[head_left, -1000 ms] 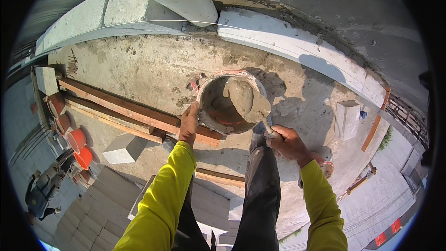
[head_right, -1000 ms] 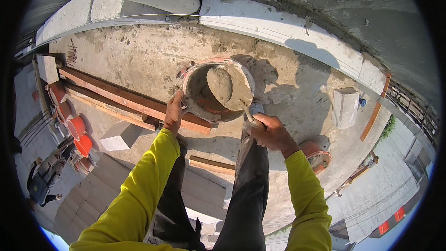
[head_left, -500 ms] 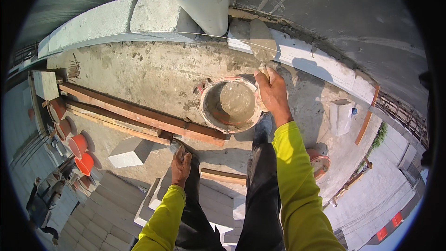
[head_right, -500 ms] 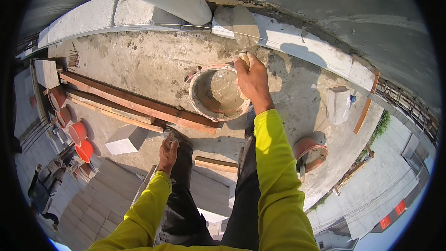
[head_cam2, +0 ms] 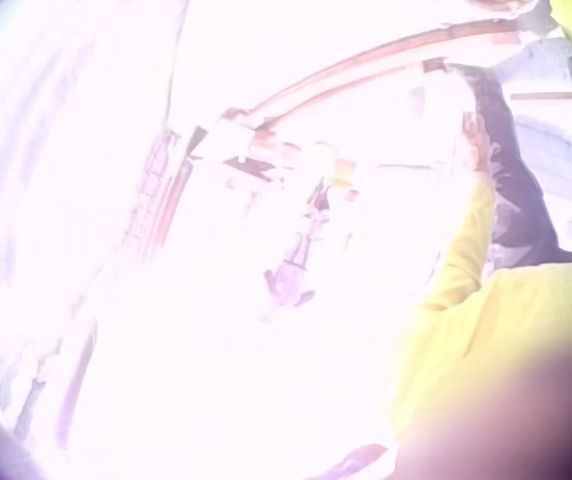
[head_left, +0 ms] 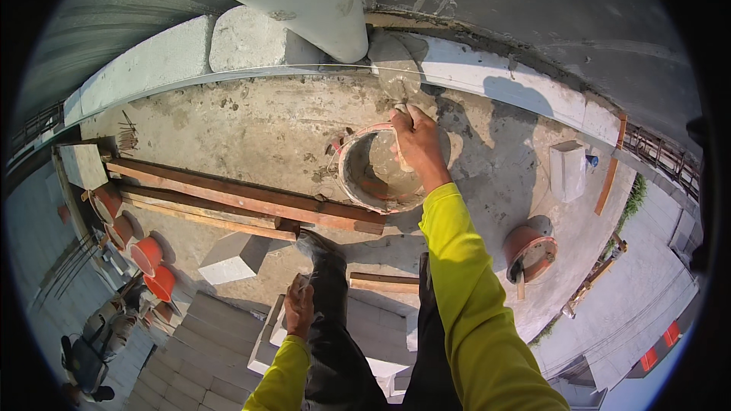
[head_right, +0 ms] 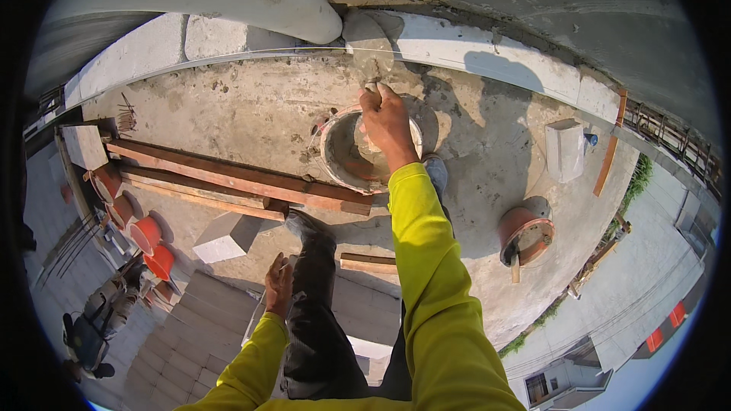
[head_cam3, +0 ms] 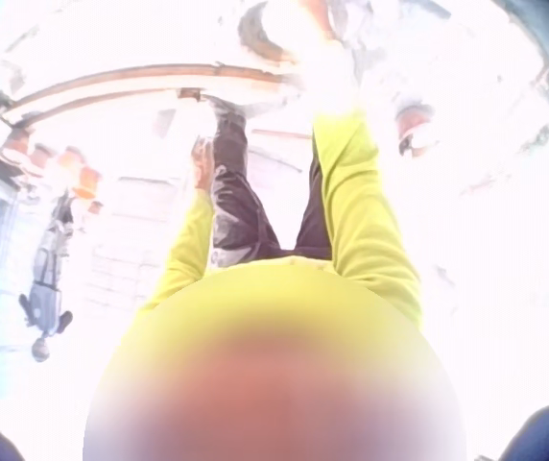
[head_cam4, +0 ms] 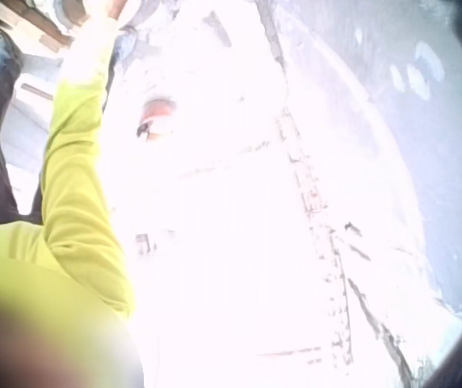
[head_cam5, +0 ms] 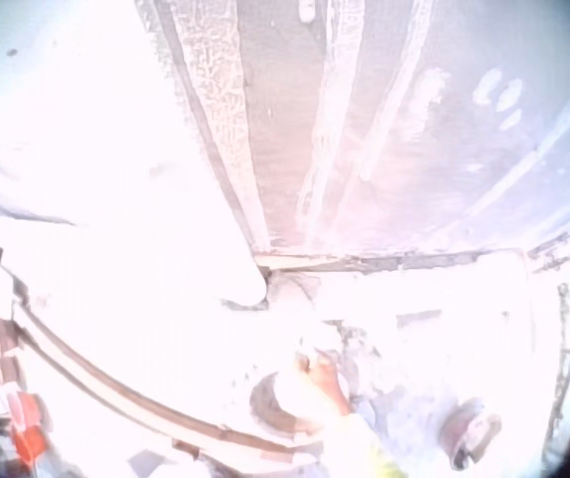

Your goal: The person places white concrete blocks along a curved wall base, applies mortar with a trowel, and taps blocks into position with a hammer. The person repeatedly scoops mortar, spreads it between blocks, and adjusts alignment.

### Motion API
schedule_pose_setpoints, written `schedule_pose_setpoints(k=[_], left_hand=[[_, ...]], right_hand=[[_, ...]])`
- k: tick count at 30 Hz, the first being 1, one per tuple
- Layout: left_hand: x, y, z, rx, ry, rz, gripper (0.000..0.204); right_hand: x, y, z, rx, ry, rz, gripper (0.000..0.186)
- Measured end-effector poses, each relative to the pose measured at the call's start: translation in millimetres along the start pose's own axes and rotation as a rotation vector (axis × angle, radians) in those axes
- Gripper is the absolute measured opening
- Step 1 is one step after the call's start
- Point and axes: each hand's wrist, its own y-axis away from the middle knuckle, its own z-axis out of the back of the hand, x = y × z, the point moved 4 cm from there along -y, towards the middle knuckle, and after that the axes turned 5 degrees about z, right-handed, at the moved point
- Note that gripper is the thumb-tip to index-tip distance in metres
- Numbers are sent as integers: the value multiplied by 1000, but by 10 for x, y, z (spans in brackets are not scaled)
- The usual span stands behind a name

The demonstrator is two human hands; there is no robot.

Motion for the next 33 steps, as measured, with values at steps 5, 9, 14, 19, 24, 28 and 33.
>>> schedule_pose_setpoints(k=[5,9,14,19,24,28,33], left_hand=[[-203,-62,-204,58,-11,-55,65],[-422,0,-348,79,51,-56,66],[-552,22,-389,91,48,-78,65],[-550,-24,-420,75,23,-84,67],[-583,-20,-458,83,46,-57,66],[-600,-39,-491,89,5,-68,68],[-597,11,-459,71,33,-45,68]], right_hand=[[-68,117,101,-168,-247,-165,41],[39,161,103,17,-372,-159,44],[-105,404,382,-224,-233,-332,47],[-119,185,404,-22,-445,-323,55],[113,367,576,44,-28,-223,62],[193,105,369,83,210,-10,57],[-119,-214,104,14,312,25,60]])
